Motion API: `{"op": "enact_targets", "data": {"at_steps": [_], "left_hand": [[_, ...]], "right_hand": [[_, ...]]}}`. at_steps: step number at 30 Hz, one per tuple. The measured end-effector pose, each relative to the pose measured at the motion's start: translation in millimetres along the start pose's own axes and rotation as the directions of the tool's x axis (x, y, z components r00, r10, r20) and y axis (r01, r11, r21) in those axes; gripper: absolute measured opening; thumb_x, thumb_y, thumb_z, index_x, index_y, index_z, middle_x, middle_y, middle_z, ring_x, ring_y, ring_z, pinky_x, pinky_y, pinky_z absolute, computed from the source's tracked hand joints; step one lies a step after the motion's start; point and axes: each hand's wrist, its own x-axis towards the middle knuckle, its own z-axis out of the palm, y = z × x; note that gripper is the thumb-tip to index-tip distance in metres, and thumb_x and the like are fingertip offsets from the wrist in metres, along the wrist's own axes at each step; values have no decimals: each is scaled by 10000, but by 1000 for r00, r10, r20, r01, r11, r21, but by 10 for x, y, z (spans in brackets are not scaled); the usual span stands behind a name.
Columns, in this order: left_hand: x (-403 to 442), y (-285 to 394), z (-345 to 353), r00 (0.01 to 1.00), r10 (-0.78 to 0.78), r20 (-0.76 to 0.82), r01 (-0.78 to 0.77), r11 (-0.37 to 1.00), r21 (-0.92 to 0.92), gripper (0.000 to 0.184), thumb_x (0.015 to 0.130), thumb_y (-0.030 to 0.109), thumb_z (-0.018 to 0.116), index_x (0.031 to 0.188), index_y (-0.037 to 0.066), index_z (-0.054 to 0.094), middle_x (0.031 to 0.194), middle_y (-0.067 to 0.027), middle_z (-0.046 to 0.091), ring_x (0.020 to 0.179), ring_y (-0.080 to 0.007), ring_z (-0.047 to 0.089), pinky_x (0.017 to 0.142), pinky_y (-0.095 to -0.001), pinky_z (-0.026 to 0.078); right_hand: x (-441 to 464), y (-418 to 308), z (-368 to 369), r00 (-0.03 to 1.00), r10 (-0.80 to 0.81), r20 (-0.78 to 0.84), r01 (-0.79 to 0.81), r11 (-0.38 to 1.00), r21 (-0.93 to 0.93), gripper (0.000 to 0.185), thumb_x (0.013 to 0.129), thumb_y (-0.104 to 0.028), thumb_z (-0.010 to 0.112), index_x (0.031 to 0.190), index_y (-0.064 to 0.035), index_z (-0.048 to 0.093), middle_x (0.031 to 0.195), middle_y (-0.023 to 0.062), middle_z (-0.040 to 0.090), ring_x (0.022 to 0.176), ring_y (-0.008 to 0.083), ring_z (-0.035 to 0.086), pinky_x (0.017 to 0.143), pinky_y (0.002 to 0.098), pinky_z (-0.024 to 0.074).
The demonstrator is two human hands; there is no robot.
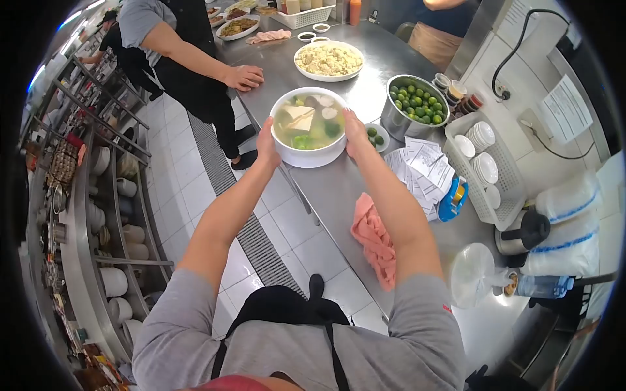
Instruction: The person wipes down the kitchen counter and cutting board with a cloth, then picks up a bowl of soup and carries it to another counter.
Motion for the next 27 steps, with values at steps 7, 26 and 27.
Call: {"op": "enact_targets", "data": {"at_steps": [7,26,27], "left_hand": [[264,-197,92,938,316,-141,-277,930,241,585,817,343,583,1205,-37,366,1144,-137,484,1054,-210,462,901,-306,360],[-3287,854,-5951,540,442,-716,599,396,696,239,797,188,515,985,63,595,960,-131,612,872,-261,579,746,-364,465],[-4036,775,-6225,706,517,-484,617,-114,779,242,814,179,447,937,66,621,968,-140,616,873,-300,587,715,-397,478]], "right_hand": [[126,-99,-7,989,-95,-111,85,993,-87,500,870,-337,472,1277,-60,384,1255,132,444,1154,256,412,950,363,331],[-813,1947,3046,340,336,878,937,-43,-347,388,757,-280,597,1080,-69,557,1120,181,516,1005,341,517,871,394,416],[-585,2339,3006,323,544,775,932,-37,-362,444,767,-343,575,1121,-78,536,1131,184,520,1026,341,508,888,393,407]]}}
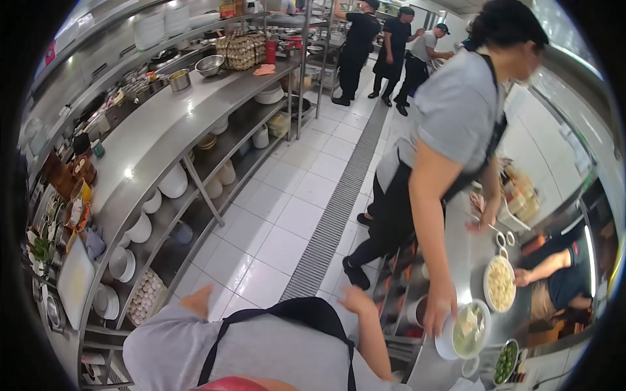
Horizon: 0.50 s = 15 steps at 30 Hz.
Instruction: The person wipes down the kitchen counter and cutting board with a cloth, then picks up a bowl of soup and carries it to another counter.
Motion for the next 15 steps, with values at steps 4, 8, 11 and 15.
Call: {"op": "enact_targets", "data": {"at_steps": [4,8,11,15], "left_hand": [[168,-1075,25,488,-821,297,835,538,115,245,810,186,445,926,65,624,949,-145,619,846,-291,596,686,-407,477],[1512,-851,396,793,-551,259,473,826,307,249,807,193,444,915,64,628,930,-150,623,819,-282,606,657,-416,477],[3014,465,280,593,-511,622,770,133,-624,287,792,271,522,1042,129,517,890,-61,541,737,-204,538,570,-341,417],[4595,1795,193,836,-396,380,456,117,-882,290,768,216,577,1019,84,519,676,-24,511,530,-93,444,417,-238,331]], "right_hand": [[744,201,218,965,-69,253,53,996,70,562,777,-461,542,1198,-93,488,1149,186,524,1074,342,484,917,388,384],[1641,35,-478,964,-78,253,84,996,-13,548,780,-424,555,1162,-34,505,1106,191,548,1019,353,515,884,389,407],[2775,82,-845,959,-37,281,71,991,-111,552,784,-423,548,1199,-66,477,1160,166,522,1073,338,480,906,389,388],[4670,400,-868,973,-219,72,207,968,138,497,780,-418,535,1160,-97,524,1134,138,545,1040,321,504,890,379,400]]}}
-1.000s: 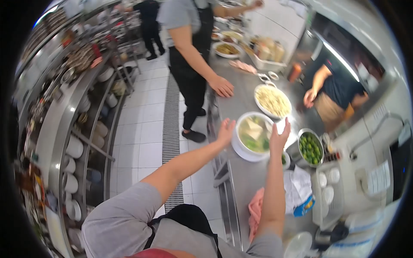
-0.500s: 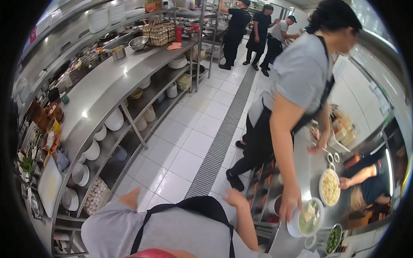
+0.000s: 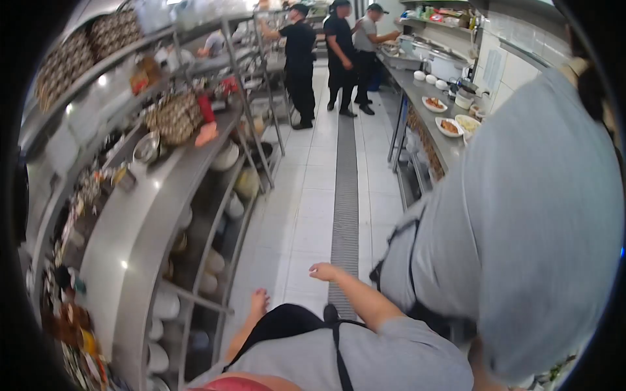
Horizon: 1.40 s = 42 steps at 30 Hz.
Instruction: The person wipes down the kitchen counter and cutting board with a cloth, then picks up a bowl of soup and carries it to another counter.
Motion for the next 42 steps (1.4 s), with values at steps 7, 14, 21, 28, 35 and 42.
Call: {"op": "enact_targets", "data": {"at_steps": [7,14,21,28,35,42], "left_hand": [[1314,1089,-300,926,229,-301,-238,971,7,249,778,166,576,994,52,525,743,-15,521,617,-107,459,516,-270,389],[1968,931,-936,911,-102,-400,222,938,267,141,799,193,528,846,60,516,672,-28,492,589,-156,466,545,-307,411],[4661,2090,1484,975,-36,218,-29,958,285,195,823,244,477,706,91,508,546,-38,462,430,-193,445,404,-330,395],[5008,4310,5489,831,57,553,-180,969,170,359,823,291,538,1119,99,469,1012,-43,534,800,-198,558,606,-297,444],[5765,3991,6445,869,-28,494,-203,890,407,458,778,273,601,1137,28,458,976,-86,570,868,-211,543,729,-340,436],[7008,3998,5731,919,-211,-332,375,723,580,944,711,660,470,1377,80,138,1400,-215,173,1268,-383,216,1022,-478,202]], "right_hand": [[1372,828,-1113,980,198,18,-190,960,-205,320,744,-316,563,933,-66,628,954,142,618,893,302,579,783,395,458],[1381,2065,-1618,873,437,-216,-394,893,215,324,748,-314,522,945,-79,627,912,158,621,846,319,586,762,392,463],[430,3169,-1181,590,802,-95,-795,598,100,162,644,-214,601,709,-77,657,794,145,630,788,305,604,684,405,487],[722,3517,-1157,764,635,114,-628,690,360,212,609,-243,636,749,-84,625,779,110,614,731,306,604,666,415,497],[1674,4949,-3021,532,847,-5,-781,493,384,508,749,-441,487,1120,-102,558,1141,160,541,1049,273,528,921,356,397],[2480,5408,-7027,-205,448,-870,-814,416,406,855,748,-633,457,1380,-136,164,1413,231,65,1269,485,9,877,725,37]]}}
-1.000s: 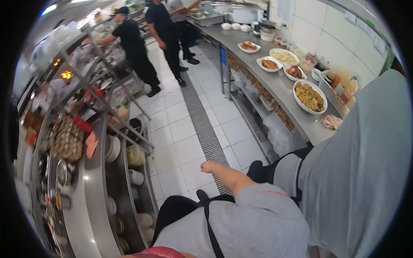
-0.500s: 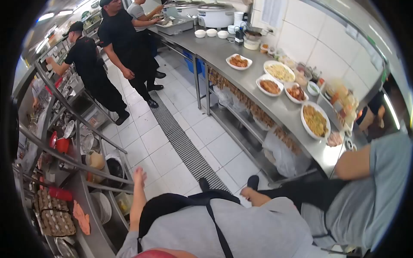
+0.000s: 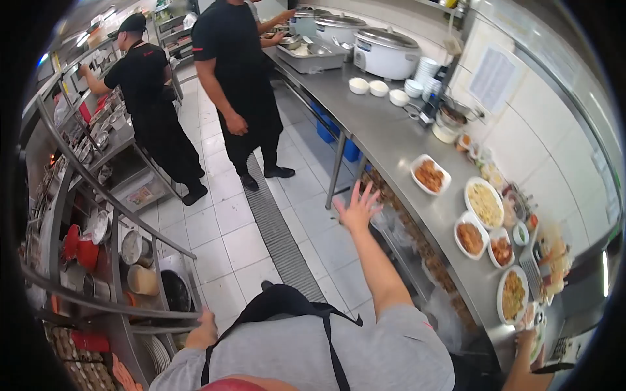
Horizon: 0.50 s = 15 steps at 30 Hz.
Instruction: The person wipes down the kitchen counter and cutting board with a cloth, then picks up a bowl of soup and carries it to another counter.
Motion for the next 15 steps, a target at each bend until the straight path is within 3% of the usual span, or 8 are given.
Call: {"op": "enact_targets", "data": {"at_steps": [3,6,9,10,12,13,14,15], "left_hand": [[-19,676,15,988,-105,-110,109,994,27,979,699,737,376,1389,104,88,1426,-197,80,1313,-362,76,1046,-500,62],[-30,1819,282,993,72,-94,-43,960,277,1016,686,783,273,1387,79,60,1428,-201,59,1320,-362,21,1035,-523,-14],[-200,2921,489,885,447,-127,-348,819,456,867,756,658,398,1378,104,155,1402,-192,190,1310,-342,115,1001,-571,138],[-29,3151,627,888,439,-135,-342,830,441,867,756,658,398,1378,104,155,1402,-192,190,1310,-342,115,1001,-571,138],[185,3561,938,767,641,44,-642,762,86,830,790,548,486,1372,65,143,1389,-212,206,1298,-367,134,1013,-521,178],[259,3750,996,792,478,379,-511,859,-14,791,784,483,537,1370,106,163,1379,-193,241,1288,-366,162,986,-537,223],[355,3959,1035,680,290,673,-345,937,-54,765,779,419,588,1369,148,183,1369,-173,277,1279,-365,190,959,-552,269],[495,4165,1043,689,292,663,-342,938,-57,765,779,419,588,1369,148,183,1369,-173,277,1279,-365,190,959,-552,269]], "right_hand": [[1288,-705,-104,970,17,-242,7,995,98,859,770,-625,432,1382,-104,129,1413,229,56,1268,483,33,892,714,61],[2084,-1336,-22,965,170,-198,-104,946,307,847,787,-555,484,1378,-71,117,1411,230,62,1278,452,63,966,627,112],[2350,-1862,640,932,20,-361,217,769,601,840,788,-423,574,1372,-43,106,1414,219,60,1285,421,101,1020,507,153],[2296,-1987,926,939,-92,-330,289,730,619,795,770,-281,629,1356,-19,161,1404,215,126,1281,404,137,1035,417,182],[2020,-1980,1858,941,-323,98,152,664,732,502,754,-159,596,1193,28,437,1195,198,480,1118,307,444,941,366,344],[1843,-2170,1889,745,-378,550,113,884,453,327,763,-129,577,1075,-32,562,928,104,629,878,241,590,794,336,444],[1622,-2245,2111,646,-488,586,121,824,553,218,750,-171,596,947,-86,637,821,75,656,811,233,612,764,338,462],[1761,-2444,2269,641,-499,583,123,817,564,218,750,-171,596,947,-86,637,821,75,656,811,233,612,764,338,462]]}}
